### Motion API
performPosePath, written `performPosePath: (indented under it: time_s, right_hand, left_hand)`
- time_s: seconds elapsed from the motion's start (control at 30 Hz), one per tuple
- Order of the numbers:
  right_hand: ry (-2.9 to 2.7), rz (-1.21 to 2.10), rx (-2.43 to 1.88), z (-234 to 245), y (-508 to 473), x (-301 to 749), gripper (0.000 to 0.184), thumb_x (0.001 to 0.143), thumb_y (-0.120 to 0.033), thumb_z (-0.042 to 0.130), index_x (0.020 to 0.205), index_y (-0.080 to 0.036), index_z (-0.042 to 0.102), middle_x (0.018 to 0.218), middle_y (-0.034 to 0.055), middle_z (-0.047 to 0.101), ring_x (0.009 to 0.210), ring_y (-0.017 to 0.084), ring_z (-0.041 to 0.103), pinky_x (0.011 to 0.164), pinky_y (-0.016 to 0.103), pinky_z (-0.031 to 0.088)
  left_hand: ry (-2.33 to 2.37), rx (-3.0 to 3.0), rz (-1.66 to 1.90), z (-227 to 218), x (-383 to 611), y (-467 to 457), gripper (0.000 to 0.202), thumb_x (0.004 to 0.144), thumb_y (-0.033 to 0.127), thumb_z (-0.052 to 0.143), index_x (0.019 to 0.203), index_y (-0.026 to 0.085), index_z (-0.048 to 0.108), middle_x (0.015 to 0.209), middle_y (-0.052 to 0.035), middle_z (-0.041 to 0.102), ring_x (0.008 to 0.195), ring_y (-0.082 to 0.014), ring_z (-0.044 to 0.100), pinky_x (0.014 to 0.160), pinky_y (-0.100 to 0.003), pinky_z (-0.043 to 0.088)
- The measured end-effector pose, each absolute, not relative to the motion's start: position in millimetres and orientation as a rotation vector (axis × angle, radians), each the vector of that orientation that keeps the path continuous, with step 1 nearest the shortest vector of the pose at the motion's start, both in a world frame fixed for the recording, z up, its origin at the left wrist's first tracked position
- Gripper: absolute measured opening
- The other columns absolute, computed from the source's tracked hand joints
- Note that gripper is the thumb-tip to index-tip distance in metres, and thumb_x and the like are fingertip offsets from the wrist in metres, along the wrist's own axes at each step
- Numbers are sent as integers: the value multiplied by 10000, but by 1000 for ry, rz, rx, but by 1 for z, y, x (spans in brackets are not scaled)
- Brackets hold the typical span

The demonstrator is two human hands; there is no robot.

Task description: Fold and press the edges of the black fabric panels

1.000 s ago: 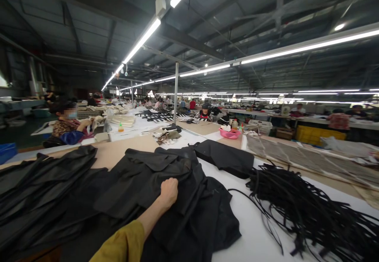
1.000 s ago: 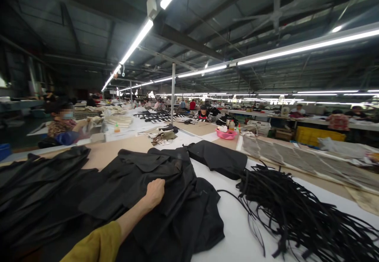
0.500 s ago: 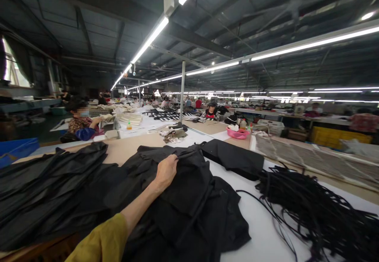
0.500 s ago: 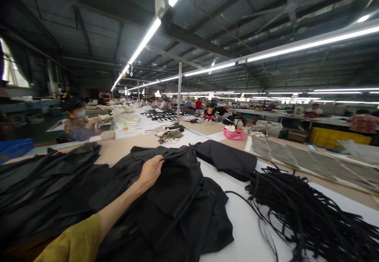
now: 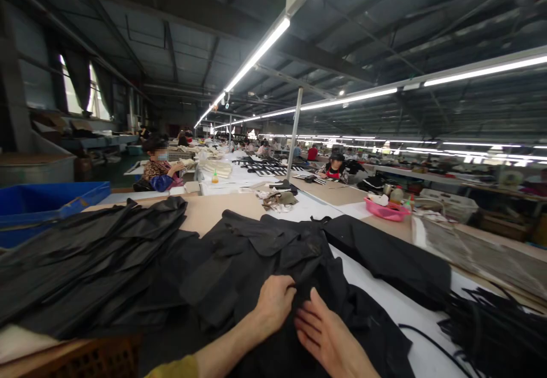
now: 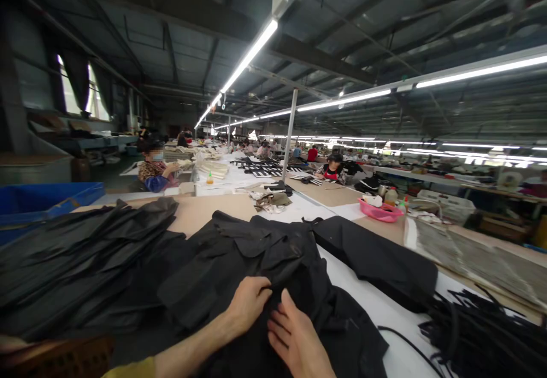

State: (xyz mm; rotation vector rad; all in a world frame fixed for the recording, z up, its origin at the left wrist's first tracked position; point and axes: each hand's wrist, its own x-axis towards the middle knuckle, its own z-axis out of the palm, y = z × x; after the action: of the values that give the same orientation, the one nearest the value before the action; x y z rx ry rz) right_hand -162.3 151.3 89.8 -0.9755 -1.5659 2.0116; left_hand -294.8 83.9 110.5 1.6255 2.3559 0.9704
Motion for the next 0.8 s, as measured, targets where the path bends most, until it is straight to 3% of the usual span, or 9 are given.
performPosePath:
  time_s: [0.07, 0.2, 0.27, 0.37, 0.5, 0.63, 0.8]
  right_hand:
    - [-1249, 2257, -974, 93, 155, -191, 500, 692, -620, 604, 931, -182, 584, 870, 83, 661, 821, 211, 642, 729, 313, 511]
    - [-1225, 2169, -1046, 79, 165, -220, 319, 599, -413, 737, 738, -196, 550, 623, 17, 627, 666, 212, 637, 630, 330, 499]
    - [-1242, 2110, -1029, 69, 172, -226, 320, 537, -347, 759, 724, -195, 547, 627, 26, 645, 706, 236, 645, 647, 346, 498]
    - [-1271, 2039, -989, 62, 180, -228, 355, 500, -337, 755, 764, -190, 569, 692, 45, 679, 783, 259, 648, 676, 343, 496]
    - [-1325, 1951, -1088, 76, 188, -214, 327, 538, -298, 726, 817, -193, 594, 653, 36, 681, 750, 268, 654, 671, 366, 500]
    - [-1420, 1985, -1044, 117, 198, -163, 267, 566, -255, 714, 806, -174, 628, 682, 52, 692, 755, 260, 654, 690, 351, 502]
    - [-1607, 2090, -1106, 147, 202, -58, 262, 625, -311, 692, 866, -212, 673, 819, 67, 703, 820, 245, 654, 776, 348, 491]
  left_hand:
    - [2245, 1584, 981, 107, -294, 82, 267, 807, 178, 378, 809, 190, 645, 756, -10, 668, 726, -158, 617, 663, -248, 450]
    - [2130, 1504, 954, 105, -315, 72, 308, 845, 205, 345, 836, 186, 652, 724, 26, 672, 641, -126, 619, 588, -211, 460]
    - [2232, 1443, 945, 103, -340, 67, 299, 857, 180, 353, 860, 189, 652, 827, 8, 677, 786, -149, 628, 717, -248, 473]
    - [2475, 1301, 884, 97, -386, 63, 228, 875, 158, 417, 991, 156, 613, 1094, -80, 606, 1056, -224, 541, 928, -420, 408]
    - [2565, 1195, 739, 87, -430, 70, 429, 854, 269, 559, 1257, 193, 429, 1340, -110, 415, 1129, -263, 487, 925, -490, 433]
    - [2547, 1079, 613, 84, -441, 83, 588, 845, 334, 570, 1353, 230, 293, 1328, -137, 420, 986, -246, 578, 769, -426, 540]
    - [2546, 945, 609, 92, -442, 92, 798, 767, 391, 599, 1400, 199, 153, 1083, -156, 611, 645, -196, 651, 566, -338, 558]
